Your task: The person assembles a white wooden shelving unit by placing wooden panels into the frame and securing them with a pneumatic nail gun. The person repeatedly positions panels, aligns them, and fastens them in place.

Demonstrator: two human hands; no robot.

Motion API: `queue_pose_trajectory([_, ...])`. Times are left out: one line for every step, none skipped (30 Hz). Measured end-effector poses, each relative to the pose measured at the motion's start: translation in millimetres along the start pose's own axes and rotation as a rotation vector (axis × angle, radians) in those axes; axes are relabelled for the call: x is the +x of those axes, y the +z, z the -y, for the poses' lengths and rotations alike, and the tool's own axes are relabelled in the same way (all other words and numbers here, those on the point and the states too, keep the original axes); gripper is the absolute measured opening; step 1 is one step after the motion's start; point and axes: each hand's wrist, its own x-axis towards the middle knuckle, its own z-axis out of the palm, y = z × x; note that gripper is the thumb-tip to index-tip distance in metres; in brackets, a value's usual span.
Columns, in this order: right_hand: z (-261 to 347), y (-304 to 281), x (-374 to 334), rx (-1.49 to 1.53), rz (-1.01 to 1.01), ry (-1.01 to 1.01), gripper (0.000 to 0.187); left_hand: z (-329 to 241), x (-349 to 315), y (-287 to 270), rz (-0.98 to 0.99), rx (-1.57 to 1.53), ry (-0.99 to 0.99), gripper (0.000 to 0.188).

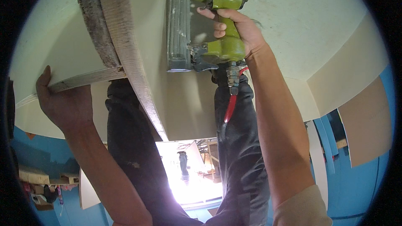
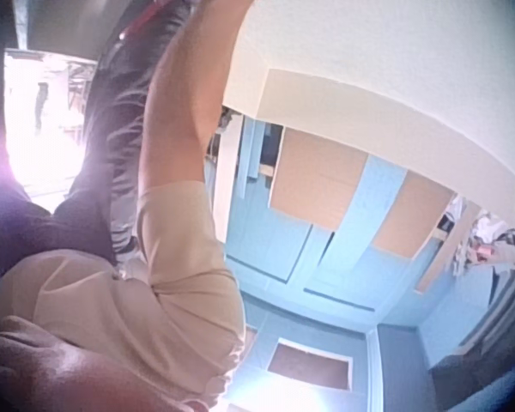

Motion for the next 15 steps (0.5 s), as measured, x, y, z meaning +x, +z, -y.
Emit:
queue_pose_trajectory([0,-3,0,0.02,0.012,0.008,0.034,0,-1,-1,0.01,0.014,0.002,0.056])
queue_pose_trajectory([0,-6,0,0.039,0.024,0.016,0.038,1,-1,0,-0.02,0.065,0.038,0.056])
queue_pose_trajectory([0,-8,-1,0.06,0.036,0.025,0.042,2,-2,1,-0.05,0.115,0.074,0.057])
queue_pose_trajectory([-1,-7,-1,0.052,0.023,0.024,0.043,3,-2,1,-0.056,0.118,0.078,0.057])
queue_pose_trajectory([-1,-6,-2,0.045,0.01,0.023,0.043,4,-1,1,-0.062,0.121,0.082,0.056])
queue_pose_trajectory([-1,-6,-2,0.04,0.0,0.018,0.044,4,0,1,-0.041,0.076,0.057,0.055])
queue_pose_trajectory([0,-10,-4,0.07,0.021,0.068,0.044,4,0,1,-0.02,0.03,0.033,0.054])
queue_pose_trajectory([1,-15,-7,0.099,0.042,0.118,0.043,3,1,1,0.002,-0.015,0.009,0.053])
queue_pose_trajectory([2,-14,-8,0.11,0.045,0.131,0.042,2,2,1,0.018,-0.059,-0.011,0.051])
queue_pose_trajectory([1,-13,-8,0.121,0.047,0.143,0.041,0,2,1,0.036,-0.104,-0.029,0.05])
queue_pose_trajectory([2,-11,-10,0.116,0.026,0.114,0.04,-1,2,2,0.025,-0.142,-0.052,0.047])
queue_pose_trajectory([1,-6,-14,0.104,0.003,0.098,0.038,-3,2,3,0.015,-0.182,-0.075,0.044])
queue_pose_trajectory([2,-2,-18,0.09,-0.021,0.082,0.037,-5,1,4,0.006,-0.223,-0.095,0.041])
queue_pose_trajectory([1,0,-24,0.071,-0.043,0.077,0.035,-4,-1,2,0.004,-0.228,-0.118,0.039])
queue_pose_trajectory([4,4,-31,0.046,-0.059,0.064,0.034,-4,-3,0,0.008,-0.238,-0.134,0.036])
